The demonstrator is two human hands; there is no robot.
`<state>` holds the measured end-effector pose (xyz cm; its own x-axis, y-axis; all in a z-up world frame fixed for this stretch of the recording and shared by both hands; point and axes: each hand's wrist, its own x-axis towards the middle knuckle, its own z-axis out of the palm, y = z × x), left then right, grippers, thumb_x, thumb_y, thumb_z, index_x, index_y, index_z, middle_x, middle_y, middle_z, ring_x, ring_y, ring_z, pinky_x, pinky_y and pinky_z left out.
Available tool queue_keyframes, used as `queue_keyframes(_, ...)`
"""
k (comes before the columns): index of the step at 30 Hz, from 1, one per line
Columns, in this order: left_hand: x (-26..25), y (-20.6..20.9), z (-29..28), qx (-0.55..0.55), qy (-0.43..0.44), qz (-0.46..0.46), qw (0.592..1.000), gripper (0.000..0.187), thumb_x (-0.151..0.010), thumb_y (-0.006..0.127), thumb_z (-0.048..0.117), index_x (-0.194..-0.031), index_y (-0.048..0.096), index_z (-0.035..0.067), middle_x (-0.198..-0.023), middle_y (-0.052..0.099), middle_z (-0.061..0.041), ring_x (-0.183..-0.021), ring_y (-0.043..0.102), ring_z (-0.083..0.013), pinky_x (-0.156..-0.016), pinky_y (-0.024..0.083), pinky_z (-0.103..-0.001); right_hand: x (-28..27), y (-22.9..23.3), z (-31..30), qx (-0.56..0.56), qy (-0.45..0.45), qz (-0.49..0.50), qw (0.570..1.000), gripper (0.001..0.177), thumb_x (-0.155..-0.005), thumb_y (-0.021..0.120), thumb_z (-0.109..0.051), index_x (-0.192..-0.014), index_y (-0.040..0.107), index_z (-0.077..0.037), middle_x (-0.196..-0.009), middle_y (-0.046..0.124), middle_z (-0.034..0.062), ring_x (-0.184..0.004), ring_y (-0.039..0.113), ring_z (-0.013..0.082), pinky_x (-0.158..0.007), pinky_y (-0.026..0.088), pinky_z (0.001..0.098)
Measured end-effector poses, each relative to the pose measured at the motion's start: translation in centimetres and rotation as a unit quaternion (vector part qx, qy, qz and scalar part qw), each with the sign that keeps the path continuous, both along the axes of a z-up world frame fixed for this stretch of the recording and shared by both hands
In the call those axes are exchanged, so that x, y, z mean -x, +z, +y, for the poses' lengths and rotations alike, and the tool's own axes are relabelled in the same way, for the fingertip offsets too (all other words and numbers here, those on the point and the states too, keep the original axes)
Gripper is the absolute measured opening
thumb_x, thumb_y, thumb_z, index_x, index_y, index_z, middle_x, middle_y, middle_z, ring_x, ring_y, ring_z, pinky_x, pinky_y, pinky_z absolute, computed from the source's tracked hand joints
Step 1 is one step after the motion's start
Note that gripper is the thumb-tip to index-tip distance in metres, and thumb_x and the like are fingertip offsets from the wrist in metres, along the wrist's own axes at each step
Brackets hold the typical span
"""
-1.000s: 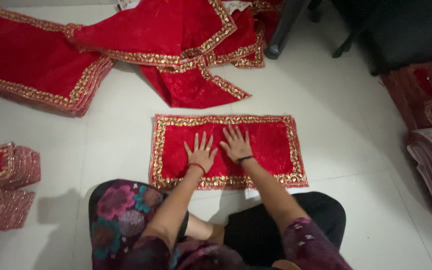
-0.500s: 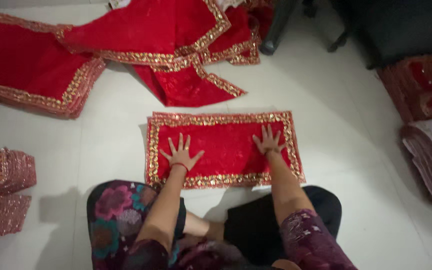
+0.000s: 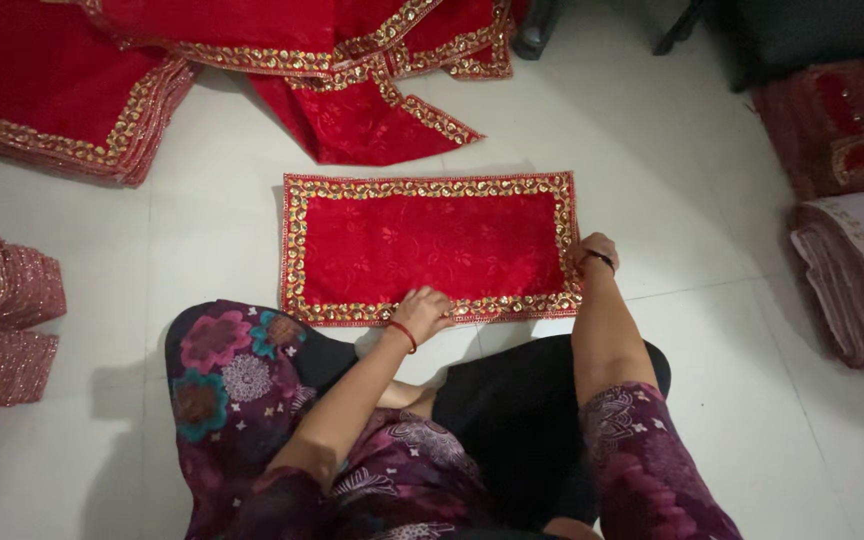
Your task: The person sits on a tiled floor and organizes numerous pieces of red velvet fabric decorated with gold embroidery, folding the larger pieces and stacking the smaller rectangular ones.
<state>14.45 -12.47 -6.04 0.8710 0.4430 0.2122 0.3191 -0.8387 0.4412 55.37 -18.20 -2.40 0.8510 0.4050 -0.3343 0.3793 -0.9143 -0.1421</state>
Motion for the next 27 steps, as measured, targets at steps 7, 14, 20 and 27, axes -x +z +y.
queue_keyframes(7, -0.2, -2.4, 0.2, -0.064, -0.028, 0.008, 0.998, 0.024, -0.091, 0.070, 0.033, -0.106, 0.077, 0.015, -0.111, 0.070, -0.001, -0.110, 0.060, -0.0233, -0.096, 0.048, -0.042, 1.7, 1.7, 1.2, -0.019, -0.036, 0.030, 0.999, 0.052, -0.081, 0.084, -0.051, -0.110, 0.075, -0.009, -0.116, 0.075, 0.0115, -0.106, 0.073, 0.0270, -0.089, 0.060, 0.0419)
queue_keyframes(14, 0.0, -2.4, -0.6, -0.096, -0.038, -0.036, 0.994, 0.020, -0.088, 0.070, 0.026, -0.102, 0.076, 0.013, -0.108, 0.071, -0.003, -0.105, 0.063, -0.0254, -0.096, 0.052, -0.043, 1.2, 0.6, 1.2, -0.079, -0.085, 0.029, 0.993, 0.040, -0.081, 0.082, -0.040, -0.103, 0.079, -0.006, -0.108, 0.077, 0.0132, -0.095, 0.075, 0.0296, -0.077, 0.061, 0.0437)
queue_keyframes(20, 0.2, -2.2, -1.0, -0.097, -0.027, -0.029, 0.994, 0.013, -0.088, 0.067, 0.020, -0.097, 0.074, 0.013, -0.106, 0.072, -0.005, -0.102, 0.067, -0.0277, -0.086, 0.058, -0.046, 0.4, 0.0, 1.5, -0.066, -0.054, 0.054, 0.995, 0.026, -0.085, 0.082, -0.019, -0.103, 0.077, -0.001, -0.102, 0.076, 0.0172, -0.086, 0.076, 0.0306, -0.070, 0.063, 0.0415)
queue_keyframes(27, -0.4, -5.3, -1.5, -0.100, -0.010, 0.017, 0.995, 0.015, -0.097, 0.061, 0.019, -0.093, 0.073, 0.010, -0.102, 0.071, -0.007, -0.100, 0.069, -0.0252, -0.085, 0.059, -0.046, 1.8, 0.2, 1.2, -0.206, -0.198, 0.140, 0.948, 0.018, -0.098, 0.066, -0.014, -0.093, 0.075, 0.001, -0.077, 0.073, 0.0148, -0.061, 0.070, 0.0269, -0.049, 0.053, 0.0402)
